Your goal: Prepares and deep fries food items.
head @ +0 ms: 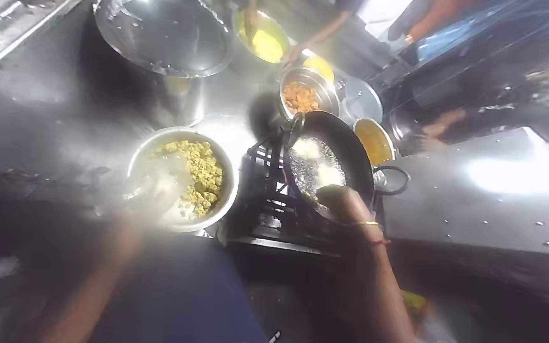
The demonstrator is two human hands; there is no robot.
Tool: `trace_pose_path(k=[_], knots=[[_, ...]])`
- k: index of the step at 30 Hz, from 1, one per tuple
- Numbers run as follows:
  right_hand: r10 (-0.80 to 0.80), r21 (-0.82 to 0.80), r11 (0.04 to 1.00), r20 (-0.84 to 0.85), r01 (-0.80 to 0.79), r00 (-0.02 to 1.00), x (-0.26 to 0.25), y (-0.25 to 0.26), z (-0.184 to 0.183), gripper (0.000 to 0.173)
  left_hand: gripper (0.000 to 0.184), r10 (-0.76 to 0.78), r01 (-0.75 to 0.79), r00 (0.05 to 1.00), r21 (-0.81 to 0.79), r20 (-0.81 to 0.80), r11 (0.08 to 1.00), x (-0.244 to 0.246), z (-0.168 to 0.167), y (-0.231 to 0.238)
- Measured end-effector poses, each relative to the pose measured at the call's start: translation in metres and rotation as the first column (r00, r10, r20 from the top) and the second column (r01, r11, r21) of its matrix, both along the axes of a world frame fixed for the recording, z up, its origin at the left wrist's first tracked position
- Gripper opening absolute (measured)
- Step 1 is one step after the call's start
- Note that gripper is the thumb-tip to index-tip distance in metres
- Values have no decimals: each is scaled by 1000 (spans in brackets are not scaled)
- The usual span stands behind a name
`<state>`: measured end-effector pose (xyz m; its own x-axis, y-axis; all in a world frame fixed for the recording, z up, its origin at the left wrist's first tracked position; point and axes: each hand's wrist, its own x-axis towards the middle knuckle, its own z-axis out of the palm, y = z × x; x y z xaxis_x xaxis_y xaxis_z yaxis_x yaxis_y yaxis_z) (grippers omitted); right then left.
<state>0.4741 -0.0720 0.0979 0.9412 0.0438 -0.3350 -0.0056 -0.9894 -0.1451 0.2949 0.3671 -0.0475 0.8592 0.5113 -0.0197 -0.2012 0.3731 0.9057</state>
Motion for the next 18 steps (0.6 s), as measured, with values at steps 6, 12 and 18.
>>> trace_pose_path(k=[6,12,18], knots=[[63,332,908,495,-256,867,-69,26,36,24,80,89,-87,995,-35,51,996,-17,-7,36],[593,444,752,-129,-488,795,-39,217,-78,26,78,216,-214,974,-40,63,976,-32,-9,46],[559,37,655,-696,-755,450,-26,333,-229,37,89,295,-295,955,-3,-6,955,-53,-8,43]])
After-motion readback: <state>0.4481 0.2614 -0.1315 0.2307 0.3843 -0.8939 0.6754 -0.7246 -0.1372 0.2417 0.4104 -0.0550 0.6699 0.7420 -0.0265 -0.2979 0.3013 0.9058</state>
